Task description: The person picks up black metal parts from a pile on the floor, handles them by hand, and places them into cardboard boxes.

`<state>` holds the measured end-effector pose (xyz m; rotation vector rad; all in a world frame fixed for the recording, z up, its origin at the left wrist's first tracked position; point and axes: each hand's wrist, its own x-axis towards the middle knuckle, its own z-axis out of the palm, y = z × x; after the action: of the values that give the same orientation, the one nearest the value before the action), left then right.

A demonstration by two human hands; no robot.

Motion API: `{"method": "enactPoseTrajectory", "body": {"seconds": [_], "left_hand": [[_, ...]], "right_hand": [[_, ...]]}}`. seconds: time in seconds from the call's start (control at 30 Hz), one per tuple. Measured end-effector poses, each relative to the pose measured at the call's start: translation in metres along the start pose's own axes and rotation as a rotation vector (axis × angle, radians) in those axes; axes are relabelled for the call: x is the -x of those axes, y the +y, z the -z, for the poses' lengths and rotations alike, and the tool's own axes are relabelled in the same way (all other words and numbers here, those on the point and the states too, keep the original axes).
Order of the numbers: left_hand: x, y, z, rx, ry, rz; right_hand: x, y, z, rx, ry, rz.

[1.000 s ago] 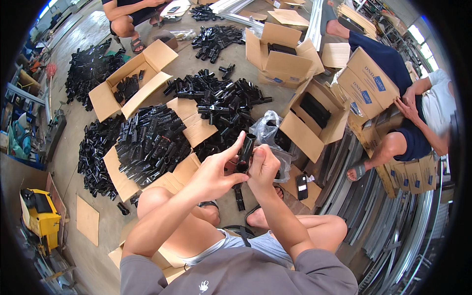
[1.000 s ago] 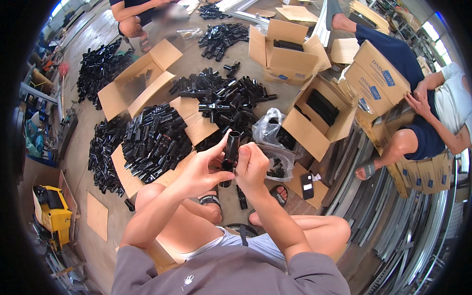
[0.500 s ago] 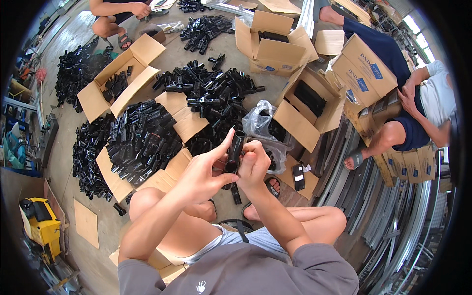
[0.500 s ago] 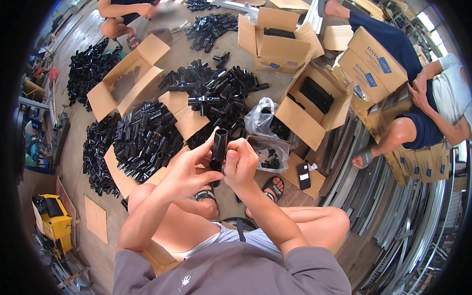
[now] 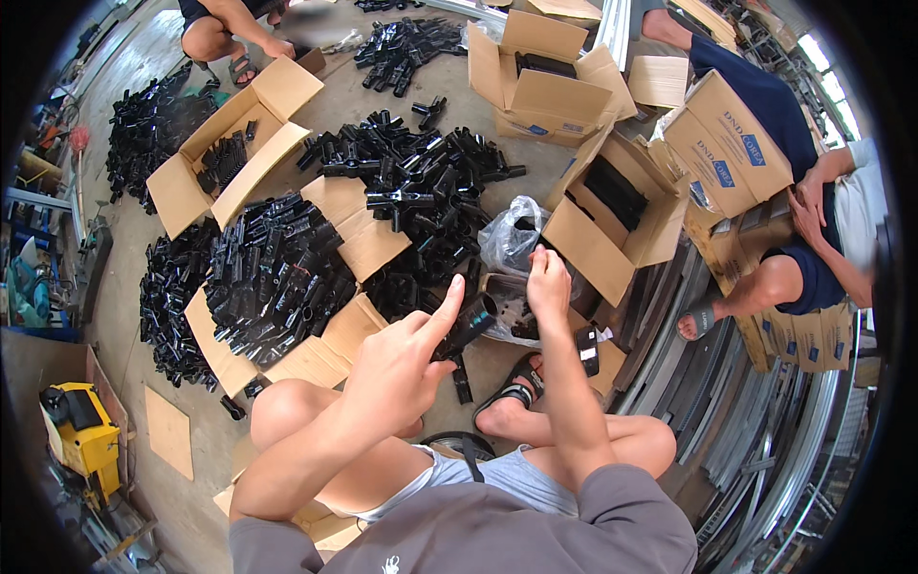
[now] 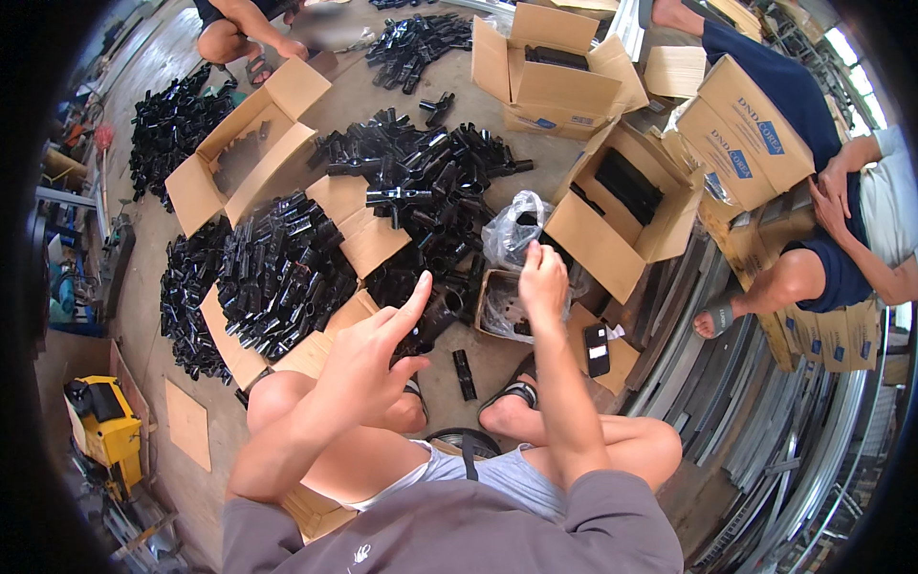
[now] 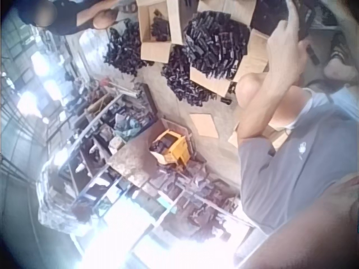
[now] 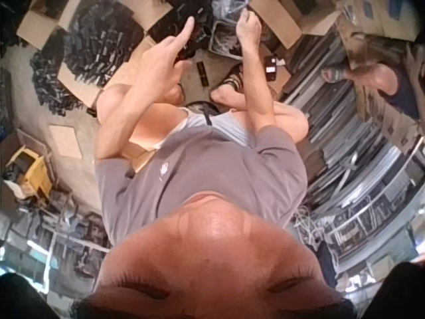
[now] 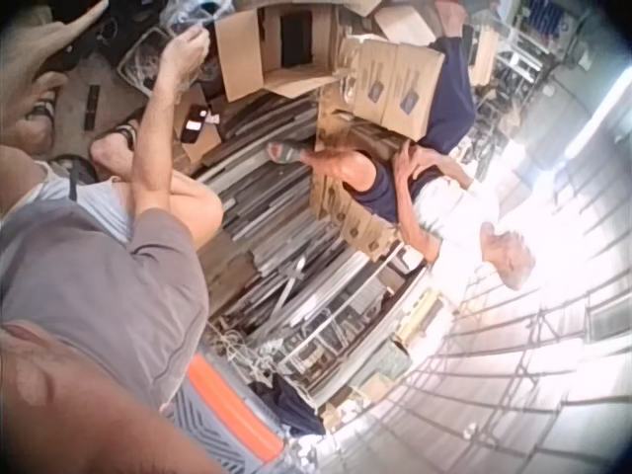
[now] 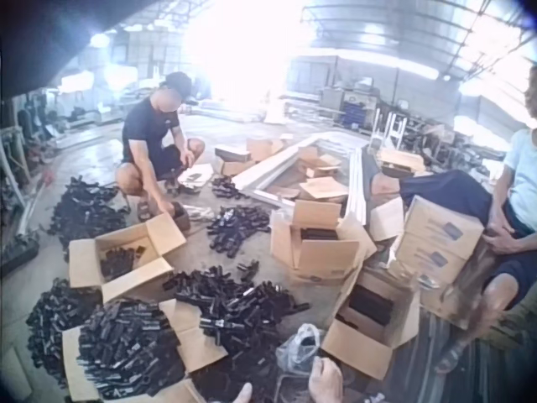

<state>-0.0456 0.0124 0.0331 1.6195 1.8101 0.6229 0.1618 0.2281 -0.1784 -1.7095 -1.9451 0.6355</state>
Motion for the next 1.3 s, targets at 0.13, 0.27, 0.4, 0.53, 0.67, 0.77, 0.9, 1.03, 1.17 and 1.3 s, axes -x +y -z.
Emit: {"method": "enactPoseTrajectory", "body": {"seconds": [0.13,0.27,0.4,0.53,0.67,0.77,0.9,1.03,1.17,1.3], "left_hand": [[0.000,-0.009,-0.004,-0.207,0.034,-0.001],[-0.014,-0.005,-0.008,-0.246,0.000,-0.084],[-0.017,-0.010,-0.010,-0.263,-0.084,-0.013],[-0.020,-0.005,-0.004,-0.295,-0.088,-0.040],[-0.027,0.003,0.002,-0.244,-0.119,0.033],[-0.033,0.004,-0.001,-0.265,-0.126,-0.013],[-0.021,-0.004,-0.002,-0.267,-0.059,0.079],[-0.029,-0.001,0.001,-0.260,0.043,-0.004],[-0.029,-0.016,-0.016,-0.191,0.111,0.014],[-0.017,-0.016,-0.018,-0.186,0.165,0.009]], "right_hand": [[-0.057,0.088,-0.055,0.401,-0.443,-0.221],[-0.108,0.201,-0.080,0.298,-0.411,-0.095],[-0.113,0.202,-0.122,0.332,-0.326,-0.070],[-0.121,0.219,-0.147,0.249,-0.101,-0.062],[-0.110,0.187,-0.139,0.146,-0.288,-0.145],[-0.122,0.208,-0.126,0.192,-0.164,-0.161],[-0.064,0.128,-0.103,-0.033,-0.104,-0.124],[-0.001,0.060,-0.026,-0.313,0.200,-0.094],[0.066,-0.048,0.043,-0.963,0.159,-0.030],[0.095,-0.122,0.100,-0.794,-0.001,0.612]]}}
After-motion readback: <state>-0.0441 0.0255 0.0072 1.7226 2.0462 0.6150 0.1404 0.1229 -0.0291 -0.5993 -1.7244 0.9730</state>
